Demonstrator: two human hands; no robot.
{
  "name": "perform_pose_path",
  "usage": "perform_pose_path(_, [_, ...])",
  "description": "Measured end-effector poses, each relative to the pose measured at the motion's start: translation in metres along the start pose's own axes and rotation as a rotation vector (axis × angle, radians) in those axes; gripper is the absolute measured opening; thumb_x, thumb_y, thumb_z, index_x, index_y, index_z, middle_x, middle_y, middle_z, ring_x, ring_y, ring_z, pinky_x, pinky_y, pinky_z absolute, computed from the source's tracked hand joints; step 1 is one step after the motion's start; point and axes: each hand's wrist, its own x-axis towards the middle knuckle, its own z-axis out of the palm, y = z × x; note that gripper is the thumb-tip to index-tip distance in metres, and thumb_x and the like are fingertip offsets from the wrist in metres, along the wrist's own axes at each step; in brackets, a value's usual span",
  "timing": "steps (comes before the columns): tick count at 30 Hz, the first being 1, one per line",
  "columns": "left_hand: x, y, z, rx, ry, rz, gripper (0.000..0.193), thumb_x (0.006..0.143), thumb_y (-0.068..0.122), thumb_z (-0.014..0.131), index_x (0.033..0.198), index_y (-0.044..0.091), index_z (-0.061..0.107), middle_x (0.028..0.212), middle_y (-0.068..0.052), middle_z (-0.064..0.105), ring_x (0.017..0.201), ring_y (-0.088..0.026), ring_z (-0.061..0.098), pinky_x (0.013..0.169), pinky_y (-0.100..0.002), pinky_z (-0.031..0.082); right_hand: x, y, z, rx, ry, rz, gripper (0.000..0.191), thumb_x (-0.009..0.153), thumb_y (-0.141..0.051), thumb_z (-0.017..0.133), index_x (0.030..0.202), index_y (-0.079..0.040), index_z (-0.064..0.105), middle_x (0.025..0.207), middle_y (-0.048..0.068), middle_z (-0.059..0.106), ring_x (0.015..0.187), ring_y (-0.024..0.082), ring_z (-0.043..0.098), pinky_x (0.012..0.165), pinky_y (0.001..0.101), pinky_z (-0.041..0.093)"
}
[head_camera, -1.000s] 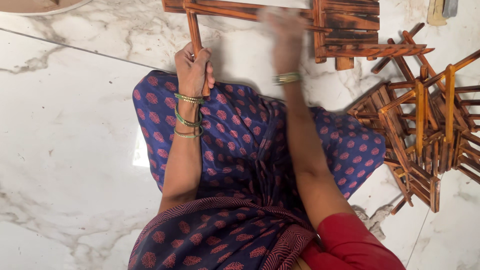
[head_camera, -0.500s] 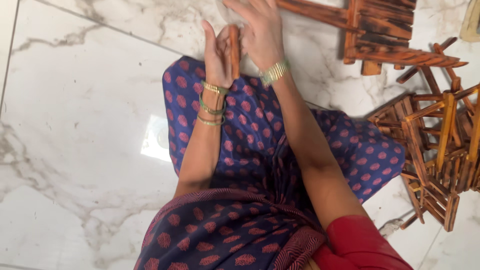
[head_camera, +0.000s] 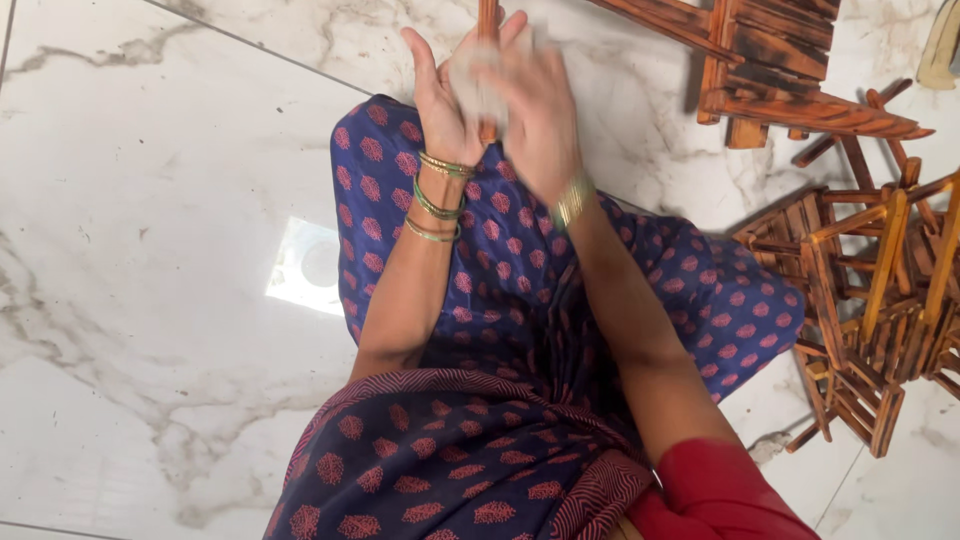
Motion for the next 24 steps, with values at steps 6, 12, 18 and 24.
perform_pose_path(6, [0.001, -0.003, -0.03, 0.076, 0.267, -0.015, 0.088, 0.098, 0.073, 0.035, 0.125, -0.005, 0.063, 0.113, -0.013, 0.073, 0.099, -0.021, 0.072, 0.089, -0.032, 0.06, 0.031, 0.005, 0.009, 0.007, -0.024, -0.062, 0.037, 0.083, 0.007, 0.06, 0.117, -0.007, 0.069, 0.123, 0.015, 0.067, 0.109, 0.041, 0.056, 0.1, 0.047, 0.048])
perform_pose_path(12, [0.007, -0.01, -0.053, 0.403, 0.449, -0.022, 0.05, 0.107, 0.04, 0.058, 0.122, -0.005, 0.072, 0.079, -0.002, 0.06, 0.057, -0.009, 0.055, 0.054, -0.032, 0.059, -0.002, 0.026, -0.025, 0.208, -0.002, 0.038, 0.053, 0.076, 0.014, 0.042, 0.12, -0.003, 0.068, 0.122, 0.015, 0.068, 0.118, 0.038, 0.065, 0.108, 0.0497, 0.05])
perform_pose_path(18, [0.005, -0.017, -0.055, 0.665, 0.554, 0.022, 0.029, 0.101, 0.022, 0.065, 0.109, -0.005, 0.071, 0.074, -0.007, 0.07, 0.05, -0.011, 0.061, 0.043, -0.026, 0.05, 0.051, 0.08, 0.037, -0.174, 0.084, 0.051, 0.034, 0.095, -0.002, 0.063, 0.127, -0.009, 0.069, 0.119, 0.013, 0.066, 0.102, 0.035, 0.061, 0.088, 0.0437, 0.053])
perform_pose_path(24, [-0.001, -0.016, -0.046, 0.731, 0.594, 0.034, 0.027, 0.102, 0.019, 0.065, 0.107, -0.006, 0.072, 0.073, -0.006, 0.069, 0.048, -0.01, 0.058, 0.039, -0.024, 0.044, -0.036, 0.162, 0.034, -0.374, 0.147, 0.032, 0.05, 0.091, 0.0, 0.049, 0.137, -0.01, 0.066, 0.133, 0.01, 0.067, 0.122, 0.033, 0.057, 0.114, 0.048, 0.038])
